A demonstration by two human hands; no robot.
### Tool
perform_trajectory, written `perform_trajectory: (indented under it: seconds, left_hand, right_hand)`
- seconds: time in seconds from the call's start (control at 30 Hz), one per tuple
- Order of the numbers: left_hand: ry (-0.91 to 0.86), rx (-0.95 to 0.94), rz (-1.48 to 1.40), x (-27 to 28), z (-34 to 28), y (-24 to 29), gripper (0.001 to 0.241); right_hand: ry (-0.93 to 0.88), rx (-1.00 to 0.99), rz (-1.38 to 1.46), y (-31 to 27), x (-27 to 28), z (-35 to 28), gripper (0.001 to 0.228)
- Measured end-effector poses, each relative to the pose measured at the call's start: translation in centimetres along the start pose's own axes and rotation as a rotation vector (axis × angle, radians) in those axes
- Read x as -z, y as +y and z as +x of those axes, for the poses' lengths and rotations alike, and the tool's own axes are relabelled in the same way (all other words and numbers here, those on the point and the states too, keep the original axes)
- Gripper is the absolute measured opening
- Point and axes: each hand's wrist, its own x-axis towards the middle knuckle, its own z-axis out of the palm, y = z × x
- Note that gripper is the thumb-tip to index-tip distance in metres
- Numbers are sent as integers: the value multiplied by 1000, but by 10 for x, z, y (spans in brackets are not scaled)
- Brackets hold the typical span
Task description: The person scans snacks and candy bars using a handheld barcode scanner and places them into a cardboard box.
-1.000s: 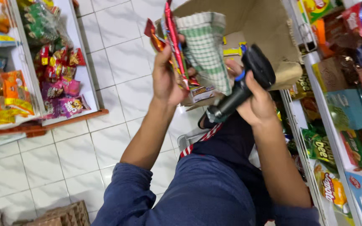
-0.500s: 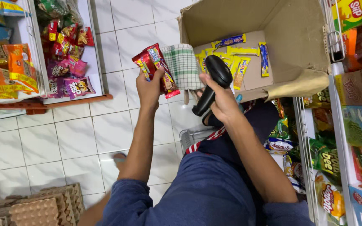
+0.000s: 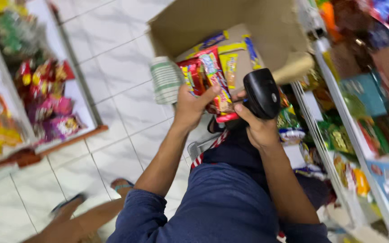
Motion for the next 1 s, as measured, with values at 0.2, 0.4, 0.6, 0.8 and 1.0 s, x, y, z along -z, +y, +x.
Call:
perform_trajectory:
  seconds: [0.2, 0.4, 0.6, 0.8, 1.0]
  left_hand:
    - [-302, 24, 85, -84, 8, -22, 30]
    - [-395, 242, -35, -128, 8, -74, 29]
    - [-536, 320, -131, -153, 3, -105, 32]
    - [-559, 344, -81, -175, -3, -108, 39]
    - [-503, 357, 88, -184, -9, -128, 28]
  right_hand:
    - [261, 117, 11, -11, 61, -41, 49]
    - [412, 197, -32, -20, 111, -71, 48]
    - [458, 71, 236, -32, 141, -101, 49]
    - [542, 229, 148, -18, 153, -122, 33]
    - [625, 137, 143, -21, 150, -130, 39]
